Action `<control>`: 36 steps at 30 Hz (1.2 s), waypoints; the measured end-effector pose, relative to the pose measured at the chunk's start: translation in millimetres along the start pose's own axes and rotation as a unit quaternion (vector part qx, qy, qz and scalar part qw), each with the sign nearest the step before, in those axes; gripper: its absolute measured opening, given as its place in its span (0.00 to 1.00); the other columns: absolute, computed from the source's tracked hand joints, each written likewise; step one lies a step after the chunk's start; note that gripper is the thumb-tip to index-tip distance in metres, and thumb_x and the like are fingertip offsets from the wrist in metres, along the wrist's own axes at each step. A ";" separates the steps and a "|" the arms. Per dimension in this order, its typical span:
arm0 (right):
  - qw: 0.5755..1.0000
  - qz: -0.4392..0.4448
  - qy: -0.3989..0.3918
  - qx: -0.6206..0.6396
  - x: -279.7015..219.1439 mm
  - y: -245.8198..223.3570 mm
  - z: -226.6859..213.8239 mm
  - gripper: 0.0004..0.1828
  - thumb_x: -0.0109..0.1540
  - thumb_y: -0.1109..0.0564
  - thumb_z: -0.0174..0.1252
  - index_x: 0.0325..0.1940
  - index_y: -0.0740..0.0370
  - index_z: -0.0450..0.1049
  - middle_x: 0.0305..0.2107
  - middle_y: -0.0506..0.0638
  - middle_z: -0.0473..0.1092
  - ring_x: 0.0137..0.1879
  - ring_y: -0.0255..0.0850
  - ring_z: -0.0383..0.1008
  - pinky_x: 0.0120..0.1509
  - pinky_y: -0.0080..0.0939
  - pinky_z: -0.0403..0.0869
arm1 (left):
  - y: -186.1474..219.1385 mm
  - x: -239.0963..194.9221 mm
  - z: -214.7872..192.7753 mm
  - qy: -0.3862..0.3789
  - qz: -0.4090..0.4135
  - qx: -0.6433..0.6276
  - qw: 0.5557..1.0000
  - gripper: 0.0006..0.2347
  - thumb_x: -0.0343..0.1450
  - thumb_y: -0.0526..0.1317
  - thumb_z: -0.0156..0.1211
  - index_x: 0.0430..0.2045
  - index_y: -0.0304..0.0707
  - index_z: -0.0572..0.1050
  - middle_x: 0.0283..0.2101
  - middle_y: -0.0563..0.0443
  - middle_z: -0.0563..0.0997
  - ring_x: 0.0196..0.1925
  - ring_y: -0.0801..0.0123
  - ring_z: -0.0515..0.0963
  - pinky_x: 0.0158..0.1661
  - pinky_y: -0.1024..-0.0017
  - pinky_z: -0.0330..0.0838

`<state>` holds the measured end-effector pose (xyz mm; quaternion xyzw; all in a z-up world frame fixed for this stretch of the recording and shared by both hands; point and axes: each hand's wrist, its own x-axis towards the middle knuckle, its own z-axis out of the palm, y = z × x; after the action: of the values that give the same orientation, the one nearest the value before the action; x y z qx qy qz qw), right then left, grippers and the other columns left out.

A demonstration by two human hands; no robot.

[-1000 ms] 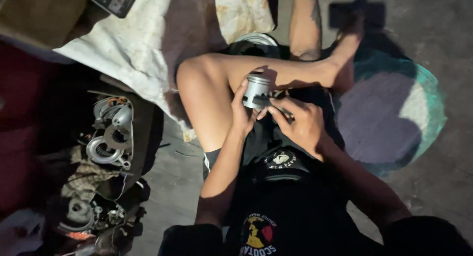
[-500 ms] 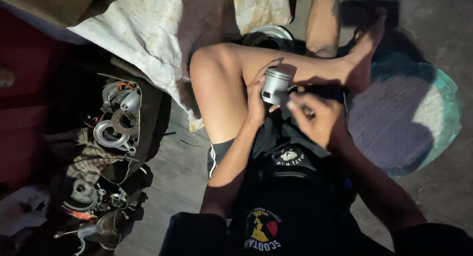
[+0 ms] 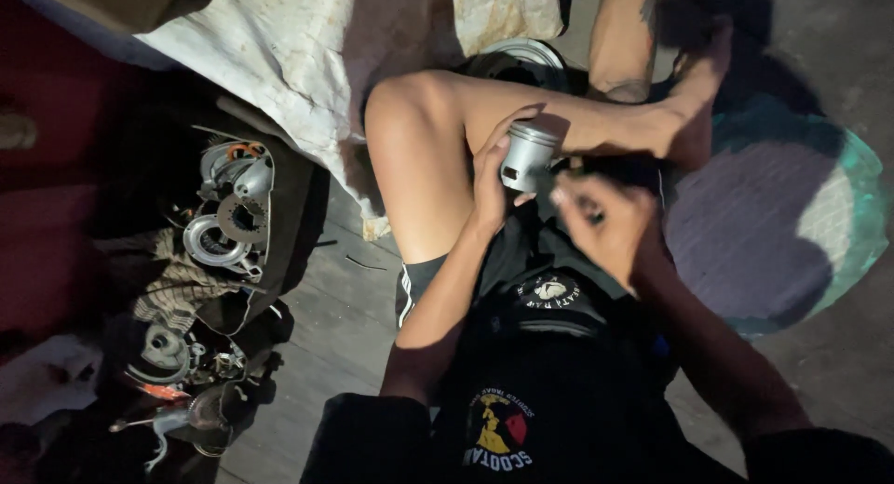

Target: Servicing a motorcycle piston by manipulating small components with a pick tool

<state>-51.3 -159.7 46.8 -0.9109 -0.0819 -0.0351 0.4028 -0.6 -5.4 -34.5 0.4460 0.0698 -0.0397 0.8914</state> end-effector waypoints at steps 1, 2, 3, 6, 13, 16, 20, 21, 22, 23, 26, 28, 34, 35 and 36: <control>1.000 0.003 0.002 0.001 0.9 -4.9 -1.7 0.02 0.64 0.57 0.68 0.41 0.54 0.83 0.30 0.52 0.80 0.38 0.54 0.82 0.40 0.51 0.78 | 0.6 0.2 0.1 -0.002 -0.003 0.002 1.000 0.18 0.76 0.48 0.51 0.55 0.37 0.75 0.48 0.36 0.78 0.14 0.64 0.74 0.03 0.76 0.65; 1.000 0.003 -0.002 0.005 2.0 -9.7 -3.3 0.03 0.63 0.58 0.69 0.40 0.56 0.83 0.30 0.54 0.80 0.38 0.57 0.81 0.40 0.53 0.78 | 1.1 0.5 0.2 0.003 -0.008 -0.001 1.000 0.18 0.76 0.47 0.52 0.55 0.37 0.75 0.47 0.36 0.77 0.14 0.64 0.73 0.03 0.75 0.65; 1.000 0.001 -0.006 0.008 4.1 -13.4 -5.8 0.03 0.62 0.59 0.70 0.39 0.58 0.83 0.29 0.56 0.80 0.39 0.59 0.81 0.40 0.55 0.78 | 0.5 1.9 1.1 0.008 -0.011 -0.006 1.000 0.18 0.76 0.47 0.52 0.55 0.36 0.75 0.45 0.36 0.77 0.14 0.64 0.72 0.03 0.75 0.65; 0.999 -0.014 0.047 -0.002 10.3 42.7 5.9 0.05 0.65 0.59 0.70 0.45 0.57 0.84 0.34 0.56 0.80 0.42 0.55 0.82 0.44 0.51 0.79 | -1.9 -1.2 1.7 0.033 -0.019 -0.024 0.999 0.19 0.75 0.47 0.54 0.55 0.33 0.75 0.41 0.35 0.76 0.14 0.64 0.70 0.03 0.72 0.64; 0.999 0.012 0.025 0.025 -0.1 25.9 1.4 0.06 0.64 0.56 0.69 0.45 0.56 0.84 0.34 0.54 0.81 0.44 0.53 0.82 0.49 0.50 0.79 | 20.2 -2.7 12.6 -0.022 -0.018 -0.015 0.999 0.22 0.78 0.50 0.51 0.65 0.38 0.67 0.35 0.38 0.76 0.16 0.68 0.74 0.09 0.78 0.71; 0.999 0.019 0.029 0.038 -3.1 18.7 1.9 0.06 0.65 0.58 0.69 0.46 0.57 0.84 0.35 0.53 0.81 0.45 0.52 0.82 0.50 0.47 0.79 | -14.1 -2.6 -12.3 -0.039 -0.021 -0.024 0.999 0.25 0.76 0.47 0.55 0.67 0.38 0.63 0.47 0.38 0.75 0.25 0.68 0.78 0.13 0.72 0.77; 0.995 0.032 0.054 0.078 -0.4 42.9 9.2 0.07 0.64 0.62 0.70 0.47 0.59 0.84 0.34 0.54 0.80 0.45 0.53 0.82 0.51 0.51 0.78 | -17.9 -10.4 -9.1 -0.021 -0.080 -0.067 0.994 0.24 0.73 0.45 0.63 0.62 0.33 0.68 0.47 0.46 0.78 0.40 0.71 0.79 0.33 0.71 0.81; 0.993 0.042 0.073 0.079 -1.5 60.3 14.0 0.06 0.66 0.62 0.69 0.48 0.60 0.84 0.35 0.55 0.80 0.46 0.50 0.82 0.52 0.50 0.77 | -20.1 -13.1 -9.9 0.004 -0.113 -0.077 0.991 0.22 0.71 0.43 0.66 0.58 0.30 0.72 0.41 0.49 0.79 0.36 0.73 0.78 0.35 0.73 0.78; 0.993 0.041 0.071 0.079 -3.8 49.4 13.0 0.06 0.66 0.62 0.69 0.48 0.60 0.84 0.35 0.55 0.80 0.46 0.50 0.82 0.52 0.50 0.77 | -22.8 -14.4 -13.6 0.006 -0.112 -0.077 0.991 0.22 0.71 0.43 0.66 0.58 0.30 0.72 0.41 0.49 0.79 0.36 0.73 0.78 0.35 0.73 0.78; 0.991 0.063 0.062 0.096 -5.8 38.0 12.7 0.07 0.65 0.62 0.69 0.47 0.59 0.84 0.33 0.54 0.80 0.45 0.48 0.82 0.52 0.48 0.77 | -24.7 -14.4 -17.6 0.010 -0.120 -0.079 0.990 0.23 0.71 0.43 0.67 0.58 0.32 0.72 0.43 0.49 0.78 0.39 0.71 0.78 0.40 0.69 0.78; 0.984 0.093 0.059 0.136 -10.7 38.6 26.2 0.07 0.65 0.62 0.69 0.47 0.58 0.84 0.32 0.53 0.80 0.44 0.44 0.82 0.50 0.46 0.76 | -20.9 -15.2 -20.3 0.014 -0.127 -0.091 0.988 0.23 0.70 0.40 0.69 0.60 0.34 0.71 0.45 0.49 0.76 0.43 0.69 0.78 0.44 0.64 0.79; 0.981 0.097 0.065 0.158 -8.3 42.6 29.2 0.07 0.65 0.62 0.68 0.48 0.59 0.83 0.32 0.53 0.80 0.44 0.42 0.81 0.50 0.46 0.75 | -16.6 -12.4 -12.8 0.011 -0.121 -0.104 0.987 0.24 0.70 0.39 0.69 0.60 0.34 0.70 0.45 0.49 0.75 0.44 0.68 0.78 0.45 0.63 0.79; 0.976 0.110 0.038 0.186 -7.8 35.5 29.2 0.08 0.66 0.65 0.66 0.50 0.61 0.82 0.31 0.53 0.79 0.43 0.37 0.79 0.48 0.43 0.74 | 22.5 -15.6 21.4 0.073 -0.156 -0.083 0.982 0.31 0.71 0.44 0.69 0.65 0.27 0.61 0.50 0.42 0.69 0.49 0.62 0.72 0.47 0.57 0.76; 0.980 0.107 0.051 0.162 -5.9 40.5 29.2 0.07 0.66 0.63 0.66 0.49 0.60 0.83 0.32 0.53 0.80 0.43 0.38 0.79 0.49 0.43 0.74 | 25.8 -13.0 22.7 0.044 -0.120 -0.059 0.990 0.25 0.75 0.48 0.61 0.62 0.30 0.66 0.44 0.45 0.71 0.39 0.65 0.74 0.36 0.64 0.77; 0.983 0.103 0.063 0.138 -4.2 45.4 29.2 0.06 0.67 0.62 0.67 0.48 0.59 0.83 0.33 0.54 0.80 0.44 0.39 0.80 0.50 0.44 0.74 | 29.1 -10.5 23.9 0.015 -0.083 -0.034 0.996 0.21 0.78 0.52 0.54 0.58 0.34 0.70 0.39 0.48 0.74 0.30 0.68 0.77 0.25 0.71 0.79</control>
<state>-47.5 -168.7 -6.5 -0.8462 0.0338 -0.0396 0.5303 -5.0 -7.0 4.3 0.4086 0.1210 -0.1047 0.8986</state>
